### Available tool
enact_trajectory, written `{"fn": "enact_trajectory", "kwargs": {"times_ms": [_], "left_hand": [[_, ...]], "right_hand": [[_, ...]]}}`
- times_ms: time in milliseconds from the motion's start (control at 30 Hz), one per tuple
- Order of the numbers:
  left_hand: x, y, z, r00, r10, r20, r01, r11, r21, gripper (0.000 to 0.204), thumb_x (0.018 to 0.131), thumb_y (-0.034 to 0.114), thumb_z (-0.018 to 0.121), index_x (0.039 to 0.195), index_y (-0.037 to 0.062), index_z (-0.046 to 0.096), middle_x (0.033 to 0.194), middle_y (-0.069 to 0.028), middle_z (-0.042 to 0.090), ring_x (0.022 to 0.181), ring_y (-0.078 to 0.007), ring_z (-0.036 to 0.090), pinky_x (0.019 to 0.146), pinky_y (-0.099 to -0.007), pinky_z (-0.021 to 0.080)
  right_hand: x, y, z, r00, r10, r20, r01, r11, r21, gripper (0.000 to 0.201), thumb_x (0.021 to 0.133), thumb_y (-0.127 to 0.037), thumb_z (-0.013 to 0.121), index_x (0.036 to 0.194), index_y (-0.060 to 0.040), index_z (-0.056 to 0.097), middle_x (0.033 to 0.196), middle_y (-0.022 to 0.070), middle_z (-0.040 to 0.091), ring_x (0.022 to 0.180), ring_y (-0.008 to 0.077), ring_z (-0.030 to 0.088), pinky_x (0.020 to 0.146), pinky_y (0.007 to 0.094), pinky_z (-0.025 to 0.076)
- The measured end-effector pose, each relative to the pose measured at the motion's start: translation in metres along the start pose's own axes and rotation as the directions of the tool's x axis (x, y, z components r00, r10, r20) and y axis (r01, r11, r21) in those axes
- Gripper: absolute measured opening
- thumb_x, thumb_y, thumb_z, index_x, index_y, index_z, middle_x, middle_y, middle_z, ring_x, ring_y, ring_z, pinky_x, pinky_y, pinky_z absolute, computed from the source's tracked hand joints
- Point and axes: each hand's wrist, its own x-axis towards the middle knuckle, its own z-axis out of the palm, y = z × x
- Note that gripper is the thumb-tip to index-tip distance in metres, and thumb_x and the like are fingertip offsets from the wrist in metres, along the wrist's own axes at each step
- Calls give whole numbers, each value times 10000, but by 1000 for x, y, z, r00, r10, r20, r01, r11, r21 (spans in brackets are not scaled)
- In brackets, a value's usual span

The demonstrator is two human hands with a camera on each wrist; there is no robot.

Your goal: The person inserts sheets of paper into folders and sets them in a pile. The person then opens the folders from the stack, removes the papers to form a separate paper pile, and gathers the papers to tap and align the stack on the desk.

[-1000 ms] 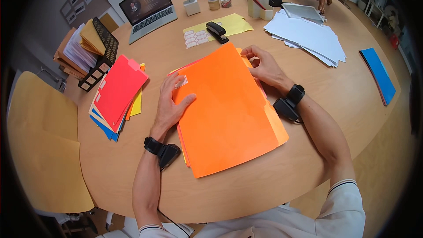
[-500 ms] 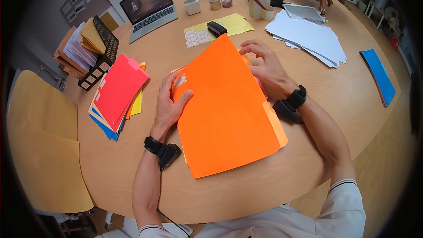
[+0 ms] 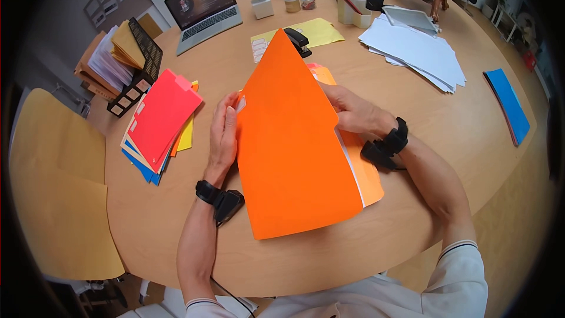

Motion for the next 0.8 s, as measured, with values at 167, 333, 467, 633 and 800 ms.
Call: {"fn": "enact_trajectory", "kwargs": {"times_ms": [167, 333, 467, 633, 800], "left_hand": [[1, 15, 1, 1000, -15, 20, 17, 996, -93, 598, 1107, 423, 359, 1457, -57, 421, 1496, -202, 457, 1423, -279, 418, 1195, -376, 294], [2, 22, 2, 999, -34, 33, 37, 993, -113, 651, 1101, 471, 348, 1479, -57, 385, 1503, -212, 445, 1456, -287, 379, 1211, -381, 270], [4, 5, 7, 996, -80, 26, 84, 969, -232, 653, 1103, 477, 330, 1481, -54, 375, 1506, -204, 446, 1463, -276, 368, 1212, -380, 266], [12, -2, 1, 993, -113, 35, 118, 955, -271, 650, 1105, 481, 324, 1459, -60, 392, 1455, -176, 492, 1396, -244, 432, 1198, -378, 284], [20, -24, -10, 968, -185, -167, 81, 868, -491, 637, 1095, 495, 360, 1395, -56, 465, 1322, -146, 565, 1280, -236, 511, 1141, -359, 358]], "right_hand": [[-1, -19, 4, 992, 69, 104, -50, 983, -175, 654, 930, -132, 630, 1538, -102, 392, 1451, 119, 545, 1083, 211, 589, 918, 332, 512], [2, -2, 10, 980, -153, 126, 189, 914, -359, 740, 890, -159, 666, 1555, -64, 356, 1457, 166, 529, 1078, 278, 592, 922, 360, 522], [2, 2, 13, 967, -217, 133, 254, 862, -438, 807, 872, -158, 667, 1576, -33, 294, 1434, 216, 526, 1136, 340, 591, 957, 407, 520], [1, -3, 14, 981, -160, 110, 192, 883, -429, 833, 860, -150, 669, 1587, -53, 273, 1390, 222, 549, 1135, 360, 599, 977, 415, 512], [2, -3, 13, 984, -119, 130, 168, 863, -477, 852, 857, -168, 675, 1603, -118, 268, 1310, 214, 595, 1090, 346, 617, 946, 415, 526]]}}
